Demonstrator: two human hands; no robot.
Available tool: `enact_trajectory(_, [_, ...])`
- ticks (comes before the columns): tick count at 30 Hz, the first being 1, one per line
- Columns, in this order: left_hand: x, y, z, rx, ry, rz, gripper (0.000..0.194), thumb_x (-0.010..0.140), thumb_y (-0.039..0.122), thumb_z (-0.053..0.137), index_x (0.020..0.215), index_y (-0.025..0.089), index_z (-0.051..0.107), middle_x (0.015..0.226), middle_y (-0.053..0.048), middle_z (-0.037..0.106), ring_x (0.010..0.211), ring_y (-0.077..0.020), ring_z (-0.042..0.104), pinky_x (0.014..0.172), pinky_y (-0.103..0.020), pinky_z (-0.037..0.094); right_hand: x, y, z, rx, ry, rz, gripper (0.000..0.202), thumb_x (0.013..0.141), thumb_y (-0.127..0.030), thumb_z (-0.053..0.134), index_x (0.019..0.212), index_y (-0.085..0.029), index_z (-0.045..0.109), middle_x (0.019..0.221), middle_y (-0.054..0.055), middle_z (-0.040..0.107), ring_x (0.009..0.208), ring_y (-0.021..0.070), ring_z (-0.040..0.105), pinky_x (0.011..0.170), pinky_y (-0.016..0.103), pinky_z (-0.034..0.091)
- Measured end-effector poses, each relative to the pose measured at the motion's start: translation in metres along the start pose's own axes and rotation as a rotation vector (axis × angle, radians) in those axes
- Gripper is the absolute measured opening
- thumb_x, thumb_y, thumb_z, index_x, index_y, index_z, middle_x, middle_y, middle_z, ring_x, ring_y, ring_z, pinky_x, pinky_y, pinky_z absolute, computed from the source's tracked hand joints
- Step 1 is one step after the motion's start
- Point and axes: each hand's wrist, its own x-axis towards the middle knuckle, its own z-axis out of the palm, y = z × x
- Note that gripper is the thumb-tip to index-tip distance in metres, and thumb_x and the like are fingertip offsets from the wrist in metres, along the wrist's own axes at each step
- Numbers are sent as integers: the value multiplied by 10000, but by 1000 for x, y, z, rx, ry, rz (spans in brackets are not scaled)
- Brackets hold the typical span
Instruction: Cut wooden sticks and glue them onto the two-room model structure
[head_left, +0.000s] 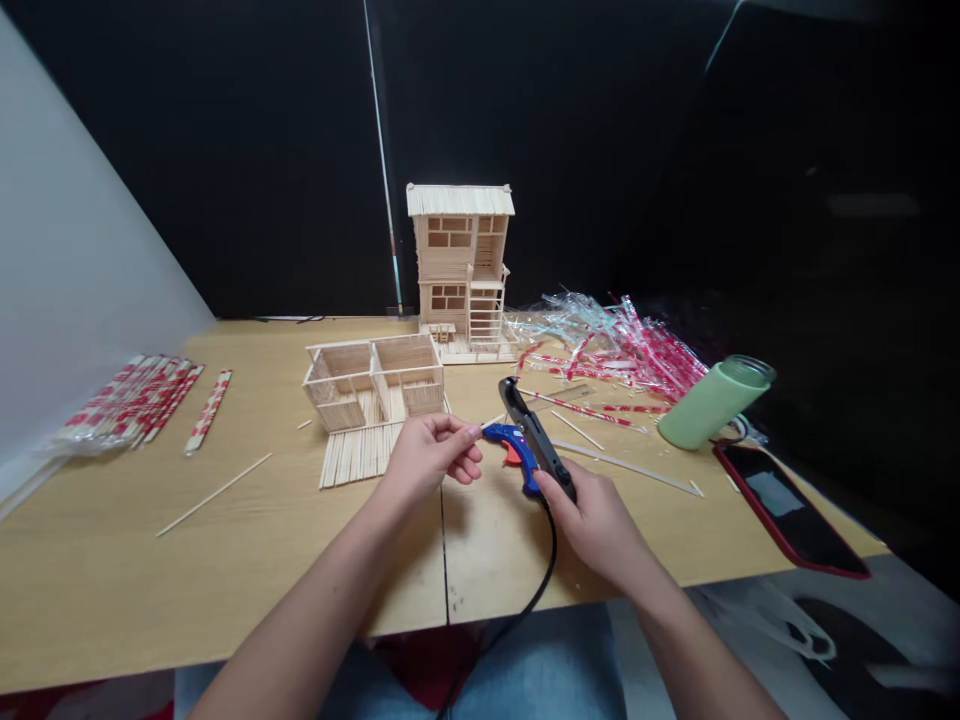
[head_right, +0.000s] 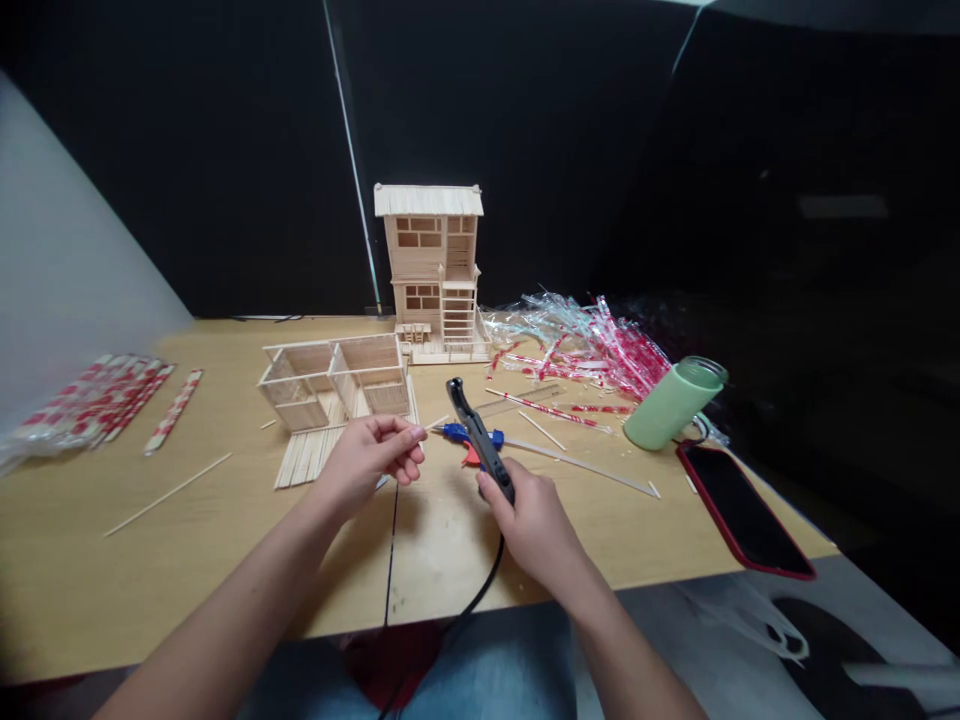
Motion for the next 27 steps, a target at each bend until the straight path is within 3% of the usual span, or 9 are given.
enact_trajectory(4, [8,3,9,74,20,14,169,812,235,719,754,108,623,578,-21,653,433,-102,608,422,-186,498,14,17,-12,-83,49,48,460,985,-538,392,934,-175,670,739,65,717,703,223,674,606,279,442])
enact_trajectory(8, [9,-4,5,260,51,146,178,843,291,674,801,118,663,631,-26,656,480,-114,620,450,-206,501,50,52,-37,-437,86,181,491,956,-595,414,988,-174,665,867,128,742,809,275,699,637,309,456])
enact_trajectory(13, [-1,-23,-20,434,126,257,208,856,349,642,811,152,690,669,-25,659,518,-122,628,482,-211,474,92,101,-58,-702,108,247,446,869,-587,577,935,-155,667,820,237,713,729,370,683,610,413,434])
enact_trajectory(18, [-10,-29,-51,336,264,234,211,820,364,683,799,154,694,584,-9,628,488,-119,593,477,-208,450,106,124,-53,-760,141,142,427,805,-590,668,952,-190,652,945,282,688,902,451,651,718,533,446])
enact_trajectory(23, [-19,-23,-84,300,379,238,185,795,338,697,784,153,689,599,-14,634,508,-124,599,485,-212,472,107,127,-40,-751,209,85,516,721,-648,707,1037,-248,627,991,223,675,1048,518,585,832,678,420])
enact_trajectory(27, [-28,-17,-102,420,440,340,147,815,309,681,796,166,709,621,-19,654,528,-131,610,516,-220,478,108,85,-36,-647,280,-69,439,786,-519,681,1109,-226,632,1097,252,644,1120,545,544,897,724,365])
